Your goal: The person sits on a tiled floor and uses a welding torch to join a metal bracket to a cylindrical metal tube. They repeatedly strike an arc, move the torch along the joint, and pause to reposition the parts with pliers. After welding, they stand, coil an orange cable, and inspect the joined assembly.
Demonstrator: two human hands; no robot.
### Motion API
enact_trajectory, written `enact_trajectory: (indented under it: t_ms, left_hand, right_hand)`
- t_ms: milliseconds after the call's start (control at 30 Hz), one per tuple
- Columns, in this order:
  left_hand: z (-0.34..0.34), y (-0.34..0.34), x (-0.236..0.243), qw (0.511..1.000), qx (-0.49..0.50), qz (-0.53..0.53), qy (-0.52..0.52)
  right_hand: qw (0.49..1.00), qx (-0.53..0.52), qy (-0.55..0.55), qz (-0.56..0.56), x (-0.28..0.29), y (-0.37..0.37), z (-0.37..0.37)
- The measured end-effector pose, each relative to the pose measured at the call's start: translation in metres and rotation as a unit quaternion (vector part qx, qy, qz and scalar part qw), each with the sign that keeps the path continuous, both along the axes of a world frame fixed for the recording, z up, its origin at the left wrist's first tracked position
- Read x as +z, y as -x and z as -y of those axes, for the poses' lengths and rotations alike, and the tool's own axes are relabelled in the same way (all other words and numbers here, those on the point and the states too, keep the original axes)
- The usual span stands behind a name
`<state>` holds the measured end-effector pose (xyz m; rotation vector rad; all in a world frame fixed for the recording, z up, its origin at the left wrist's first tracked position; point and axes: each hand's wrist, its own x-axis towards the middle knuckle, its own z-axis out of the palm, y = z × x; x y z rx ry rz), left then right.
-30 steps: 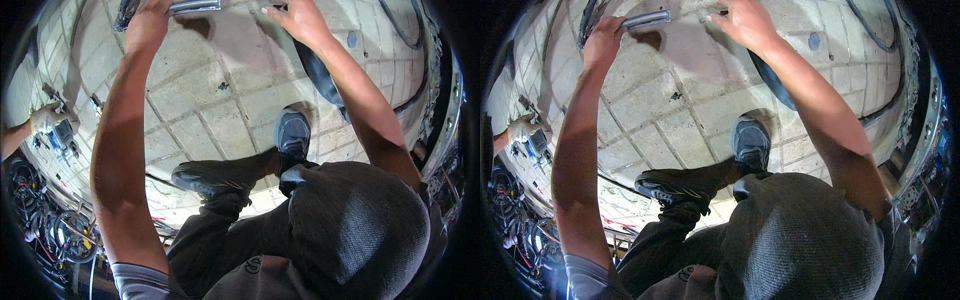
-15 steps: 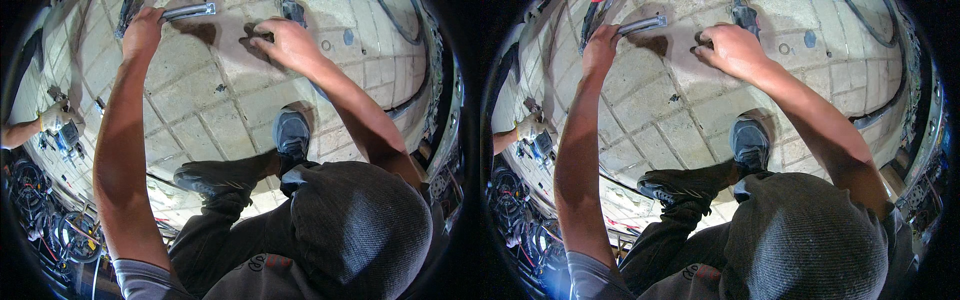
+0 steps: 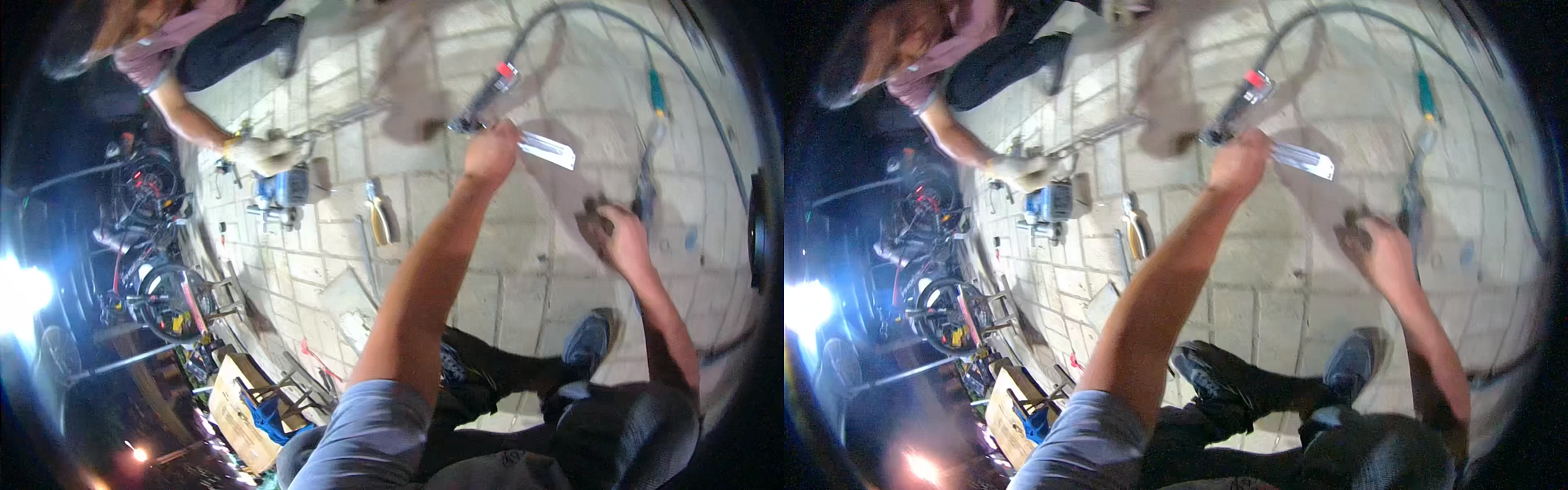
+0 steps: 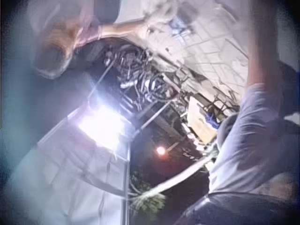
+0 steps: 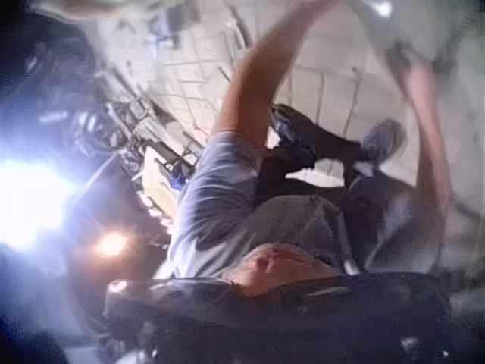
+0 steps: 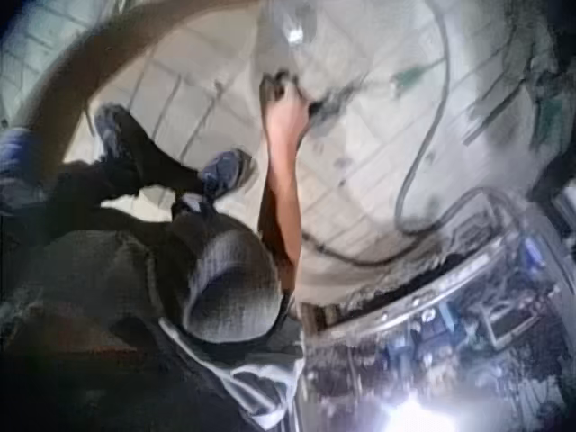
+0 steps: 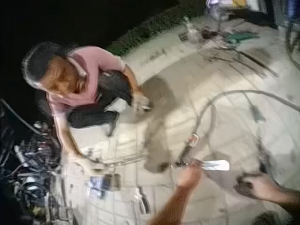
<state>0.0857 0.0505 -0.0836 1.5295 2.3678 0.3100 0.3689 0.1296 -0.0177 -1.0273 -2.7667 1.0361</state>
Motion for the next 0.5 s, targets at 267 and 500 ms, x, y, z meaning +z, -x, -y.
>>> enact_trajectory:
  t_ms: [267, 500]
  left_hand:
    - [0.018, 0.009, 0.006, 0.985, -0.074, -0.094, -0.127]
    - [0.014, 0.007, -0.008, 0.988, -0.047, -0.083, -0.118]
  right_hand:
    - [0.961, 0.158, -0.224, -0.024, -0.036, 0.068, 0.000]
    - [0.940, 0.190, -0.283, -0.006, -0.070, 0.090, -0.011]
